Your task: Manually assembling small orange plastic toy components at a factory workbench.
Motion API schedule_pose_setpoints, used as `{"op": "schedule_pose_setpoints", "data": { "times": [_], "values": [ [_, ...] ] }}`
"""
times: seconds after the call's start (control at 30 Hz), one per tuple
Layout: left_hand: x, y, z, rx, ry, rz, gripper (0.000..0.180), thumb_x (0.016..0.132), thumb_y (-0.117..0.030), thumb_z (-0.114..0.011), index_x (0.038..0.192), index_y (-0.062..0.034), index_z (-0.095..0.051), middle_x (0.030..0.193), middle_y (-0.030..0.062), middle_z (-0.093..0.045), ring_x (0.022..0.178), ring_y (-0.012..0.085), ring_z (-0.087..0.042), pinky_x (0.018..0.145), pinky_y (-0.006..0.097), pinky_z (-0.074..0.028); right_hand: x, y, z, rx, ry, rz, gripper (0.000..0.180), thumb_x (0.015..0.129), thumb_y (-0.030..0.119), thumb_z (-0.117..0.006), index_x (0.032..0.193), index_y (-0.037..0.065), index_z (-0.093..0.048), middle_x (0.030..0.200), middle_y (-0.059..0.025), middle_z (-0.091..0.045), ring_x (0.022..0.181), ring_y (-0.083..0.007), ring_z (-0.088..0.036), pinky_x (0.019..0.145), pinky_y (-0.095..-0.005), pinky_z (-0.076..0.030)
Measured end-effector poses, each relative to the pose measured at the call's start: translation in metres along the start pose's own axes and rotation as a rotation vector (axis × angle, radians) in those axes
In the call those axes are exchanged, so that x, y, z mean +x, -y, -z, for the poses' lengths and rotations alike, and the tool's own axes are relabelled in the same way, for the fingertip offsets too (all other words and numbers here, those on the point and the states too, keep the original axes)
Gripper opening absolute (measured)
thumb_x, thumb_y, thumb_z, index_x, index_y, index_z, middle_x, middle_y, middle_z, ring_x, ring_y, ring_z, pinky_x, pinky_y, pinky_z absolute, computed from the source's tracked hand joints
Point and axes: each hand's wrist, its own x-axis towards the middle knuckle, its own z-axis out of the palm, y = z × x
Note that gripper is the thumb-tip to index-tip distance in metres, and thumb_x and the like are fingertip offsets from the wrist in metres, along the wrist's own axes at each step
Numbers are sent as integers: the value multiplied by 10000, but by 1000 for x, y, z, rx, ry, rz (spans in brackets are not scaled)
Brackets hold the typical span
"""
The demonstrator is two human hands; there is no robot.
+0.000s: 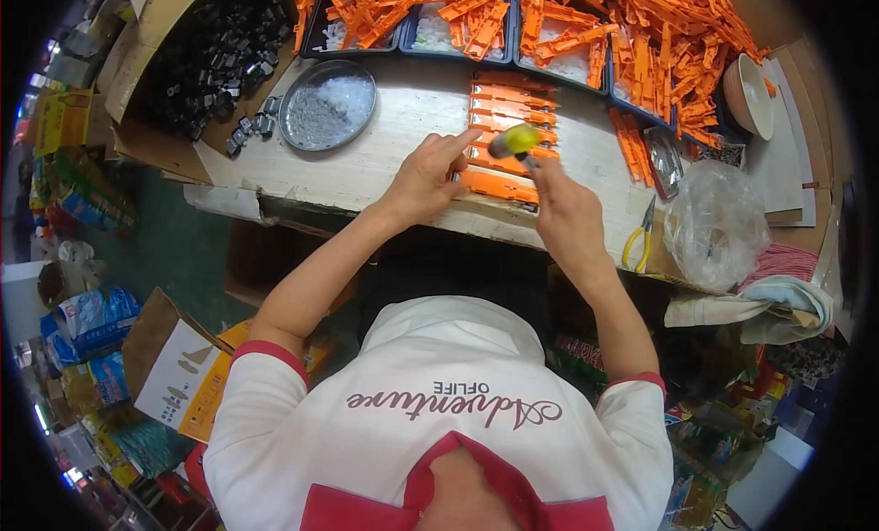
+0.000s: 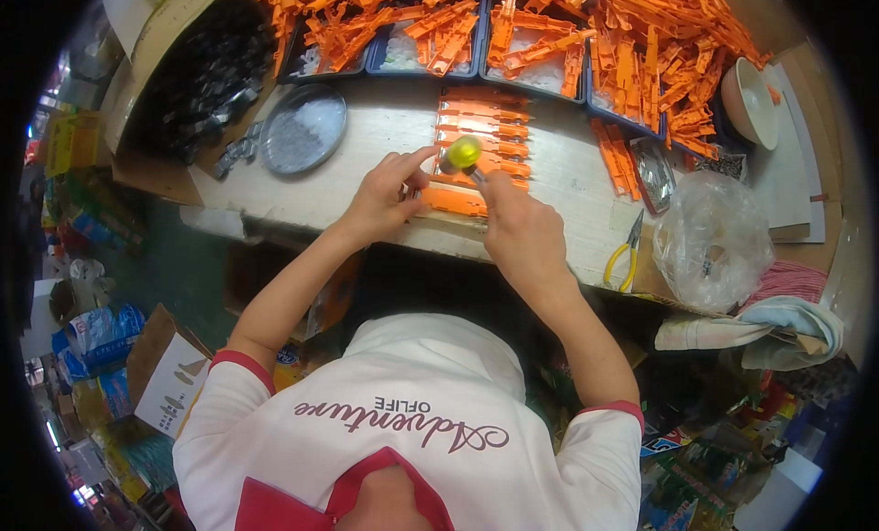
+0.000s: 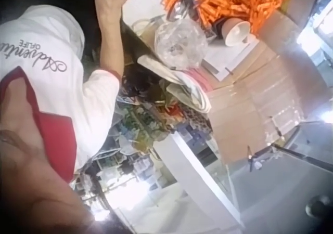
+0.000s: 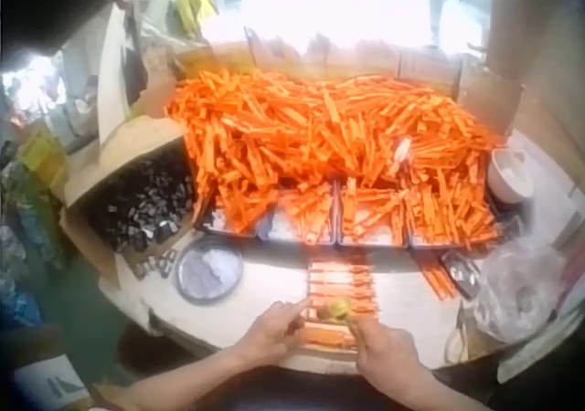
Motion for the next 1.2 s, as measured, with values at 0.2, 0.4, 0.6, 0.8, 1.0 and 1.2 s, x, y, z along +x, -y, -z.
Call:
{"op": "schedule_pose_setpoints", "data": {
  "times": [0.2, 0.4, 0.6, 0.8, 1.0, 1.2],
  "values": [
    [-15, -2, -8, 159, -236, -156, 555, 635, 9, -653, 1166, -59, -506, 819, 77, -535, 752, 249, -490, 740, 348, -399, 22, -15, 5, -305, 272, -93, 170, 911, 225, -402, 869, 72, -461, 583, -205, -526, 592, -415, -521, 516, -498, -357],
    [-36, -20, -46, 366, -279, -431, 370, 689, -6, -531, 1059, -6, -551, 1053, 151, -550, 999, 306, -514, 879, 431, -369, 16, 3, -3, -43, -21, 51, 192, 918, 227, -403, 864, 57, -474, 607, -184, -537, 598, -389, -535, 510, -464, -378],
    [-43, -11, -60, 432, -199, -459, 334, 704, -27, -519, 1029, 37, -561, 1114, 174, -530, 1091, 334, -480, 956, 446, -349, 24, 10, -18, -307, 333, 30, 167, 891, 225, -451, 870, 64, -492, 624, -179, -551, 609, -370, -552, 522, -445, -407],
    [-39, -11, -55, 373, -197, -515, 315, 699, -37, -530, 1006, 25, -566, 1079, 165, -537, 1054, 306, -500, 907, 416, -381, 15, 0, -20, -310, 302, 20, 84, 802, 117, -496, 853, 50, -494, 673, -157, -578, 635, -354, -575, 547, -430, -447],
    [-7, 2, -31, 439, -250, -417, 279, 666, -30, -605, 942, -67, -580, 964, 94, -547, 913, 247, -507, 761, 354, -363, -12, -59, 17, -327, -213, -59, 152, 866, 167, -469, 978, 82, -528, 701, -141, -586, 638, -346, -578, 535, -432, -450],
    [34, 0, -10, 284, -201, -555, 244, 662, 2, -560, 897, -63, -571, 807, 54, -511, 816, 227, -477, 735, 346, -360, -35, -113, 24, -652, -155, -314, 197, 869, 177, -477, 1017, 74, -557, 764, -159, -590, 704, -353, -558, 613, -439, -425]
  ]
}}
